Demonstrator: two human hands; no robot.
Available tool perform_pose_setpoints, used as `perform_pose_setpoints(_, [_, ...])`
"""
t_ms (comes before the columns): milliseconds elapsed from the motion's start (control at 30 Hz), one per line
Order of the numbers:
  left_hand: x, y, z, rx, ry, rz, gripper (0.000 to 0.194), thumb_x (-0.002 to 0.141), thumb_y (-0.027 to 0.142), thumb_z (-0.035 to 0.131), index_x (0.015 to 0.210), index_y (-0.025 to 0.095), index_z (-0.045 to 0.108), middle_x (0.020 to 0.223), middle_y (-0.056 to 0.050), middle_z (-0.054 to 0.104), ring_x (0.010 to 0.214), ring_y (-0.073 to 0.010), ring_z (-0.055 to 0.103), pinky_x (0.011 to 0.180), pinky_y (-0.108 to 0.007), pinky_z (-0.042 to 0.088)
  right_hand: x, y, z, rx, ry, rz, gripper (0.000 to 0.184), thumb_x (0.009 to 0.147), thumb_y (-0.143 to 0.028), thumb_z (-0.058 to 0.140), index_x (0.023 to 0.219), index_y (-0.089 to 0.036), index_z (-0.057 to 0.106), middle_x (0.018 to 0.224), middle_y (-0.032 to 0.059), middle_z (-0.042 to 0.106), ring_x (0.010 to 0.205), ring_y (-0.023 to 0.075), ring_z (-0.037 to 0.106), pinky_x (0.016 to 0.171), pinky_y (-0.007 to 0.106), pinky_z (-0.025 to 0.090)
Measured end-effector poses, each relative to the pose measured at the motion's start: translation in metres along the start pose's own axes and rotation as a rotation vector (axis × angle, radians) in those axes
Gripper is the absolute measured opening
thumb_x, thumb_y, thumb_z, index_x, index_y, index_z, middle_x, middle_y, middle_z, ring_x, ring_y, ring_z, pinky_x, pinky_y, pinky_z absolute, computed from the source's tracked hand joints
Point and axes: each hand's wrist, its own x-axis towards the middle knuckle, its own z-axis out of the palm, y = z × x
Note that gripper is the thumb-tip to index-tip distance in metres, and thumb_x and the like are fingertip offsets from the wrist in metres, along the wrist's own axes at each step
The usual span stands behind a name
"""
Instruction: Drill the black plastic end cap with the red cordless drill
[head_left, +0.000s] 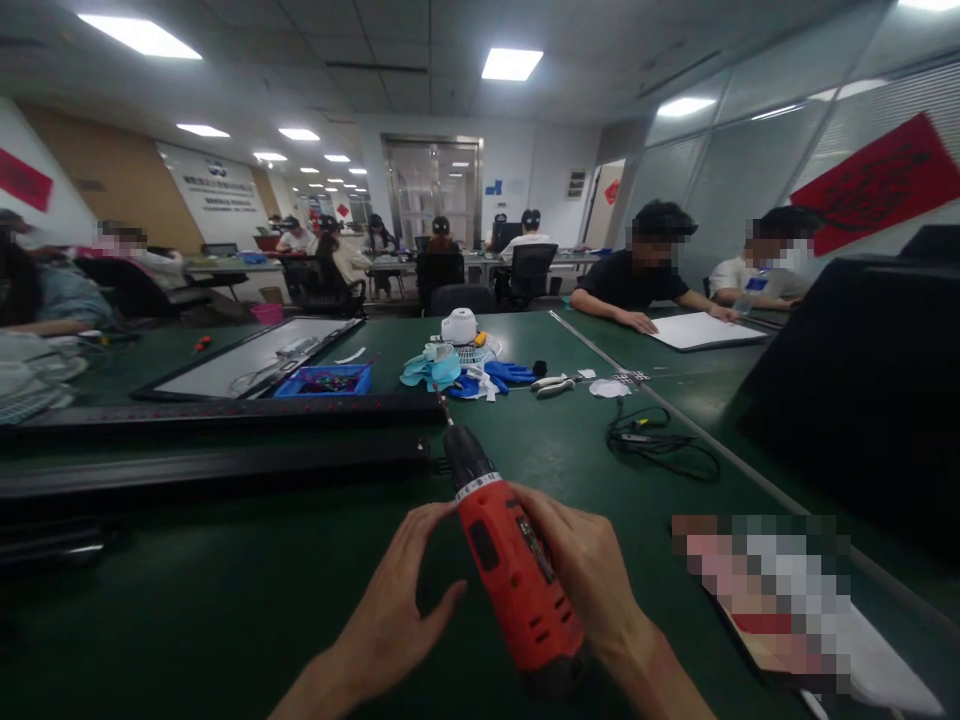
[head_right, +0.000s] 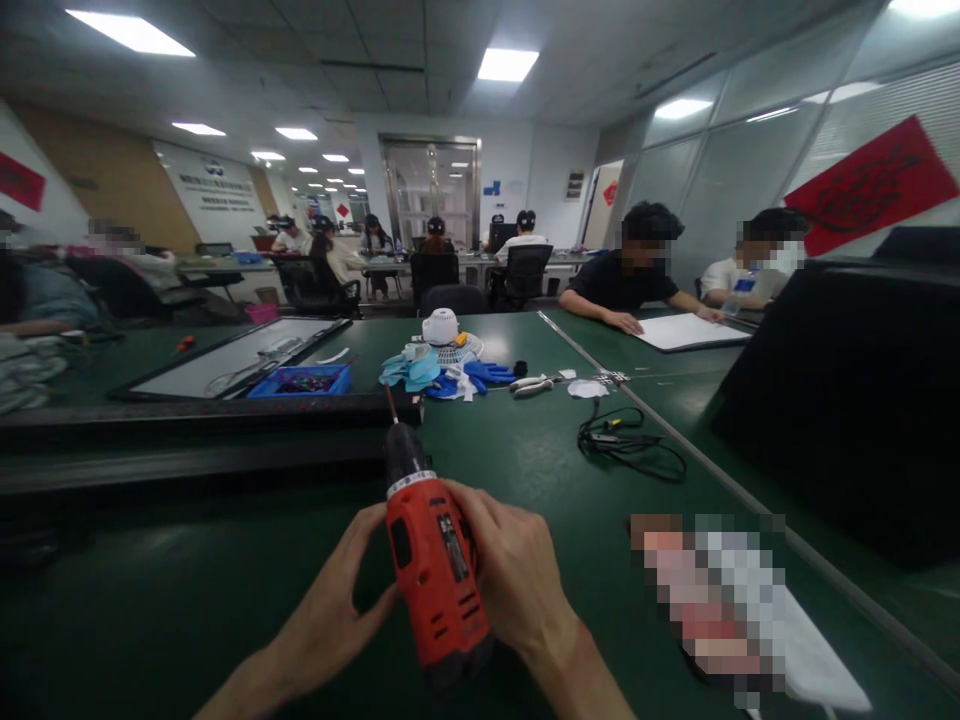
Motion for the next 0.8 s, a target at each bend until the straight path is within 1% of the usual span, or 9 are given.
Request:
perform_pose_setpoints(100, [-0.012,0.001,0.010,-0.078,-0.070,-0.012,0.059,0.096,0.028,0.060,0.148,0.035,0.035,0.150,-0.007,0.050,0.138,-0.0263,0.050,0.117,-0.051,0.045,-0.001,-0.002,0.014,0.127,0.057,-0.007,0.042,0.083,-0.008,0.056,0.123,-0.018,0.064,0.103,0.0088,0.075,0.083,0.0212,0.073,0.071,0.031,0.057])
perform_pose_setpoints(167, [-0.016,0.000,0.013,-0.102,-0.100,-0.019,0.061,0.094,0.023,0.061,0.148,0.035,0.037,0.148,-0.007,0.051,0.137,-0.0269,0.051,0.117,-0.052,0.045,-0.003,-0.002,0.022,0.227,0.073,0.028,0.027,0.083,-0.010,0.057,0.107,-0.019,0.066,0.089,0.0053,0.073,0.072,0.0180,0.070,0.063,0.027,0.054])
perform_pose_setpoints(267, [-0.016,-0.002,0.013,-0.132,-0.115,-0.053,0.061,0.093,0.019,0.059,0.148,0.035,0.038,0.149,-0.009,0.051,0.137,-0.0281,0.051,0.118,-0.055,0.042,-0.008,0.002,0.030,0.330,0.122,0.111,0.006,0.085,-0.016,0.060,0.087,-0.021,0.062,0.074,0.0009,0.065,0.058,0.0153,0.060,0.053,0.026,0.049])
perform_pose_setpoints(367, [-0.012,-0.002,0.012,-0.172,-0.125,-0.102,0.056,0.096,0.024,0.057,0.148,0.035,0.040,0.148,-0.009,0.052,0.137,-0.0289,0.051,0.118,-0.057,0.041,-0.011,0.007,0.029,0.355,0.168,0.163,0.008,0.086,-0.020,0.066,0.082,-0.023,0.060,0.071,0.0012,0.062,0.057,0.0165,0.058,0.051,0.028,0.048])
perform_pose_setpoints(467, [-0.012,-0.004,0.013,-0.192,-0.121,-0.139,0.056,0.096,0.028,0.059,0.148,0.037,0.042,0.147,-0.008,0.054,0.137,-0.0303,0.053,0.118,-0.058,0.042,-0.010,0.007,0.021,0.307,0.159,0.162,0.012,0.086,-0.020,0.069,0.078,-0.024,0.060,0.068,0.0013,0.061,0.054,0.0168,0.057,0.050,0.029,0.046])
perform_pose_setpoints(533, [-0.012,-0.005,0.013,-0.192,-0.095,-0.144,0.055,0.095,0.029,0.061,0.147,0.037,0.045,0.146,-0.008,0.056,0.135,-0.0313,0.054,0.116,-0.058,0.044,-0.009,0.006,0.017,0.297,0.158,0.151,0.007,0.085,-0.019,0.066,0.082,-0.024,0.063,0.069,0.0019,0.064,0.056,0.0175,0.059,0.050,0.029,0.046])
perform_pose_setpoints(600, [-0.013,-0.007,0.014,-0.193,-0.076,-0.142,0.055,0.093,0.029,0.062,0.146,0.036,0.048,0.145,-0.008,0.057,0.133,-0.0317,0.057,0.114,-0.057,0.047,-0.008,0.006,0.016,0.314,0.152,0.145,0.008,0.085,-0.017,0.066,0.089,-0.024,0.067,0.072,0.0028,0.067,0.058,0.0183,0.062,0.051,0.029,0.048])
perform_pose_setpoints(700, [-0.016,-0.010,0.018,-0.193,-0.054,-0.134,0.058,0.092,0.028,0.063,0.147,0.036,0.047,0.144,-0.009,0.059,0.132,-0.0324,0.057,0.113,-0.057,0.048,-0.010,0.007,0.017,0.330,0.148,0.120,0.018,0.088,-0.016,0.064,0.102,-0.023,0.071,0.082,0.0049,0.072,0.064,0.0198,0.066,0.055,0.030,0.052])
perform_pose_setpoints(800, [-0.022,-0.014,0.024,-0.221,0.000,-0.120,0.059,0.091,0.034,0.064,0.148,0.036,0.045,0.143,-0.010,0.059,0.132,-0.0348,0.057,0.111,-0.059,0.048,-0.014,0.006,0.016,0.244,0.138,0.081,0.037,0.094,-0.019,0.060,0.131,-0.025,0.065,0.102,0.0079,0.075,0.081,0.0228,0.071,0.068,0.032,0.056])
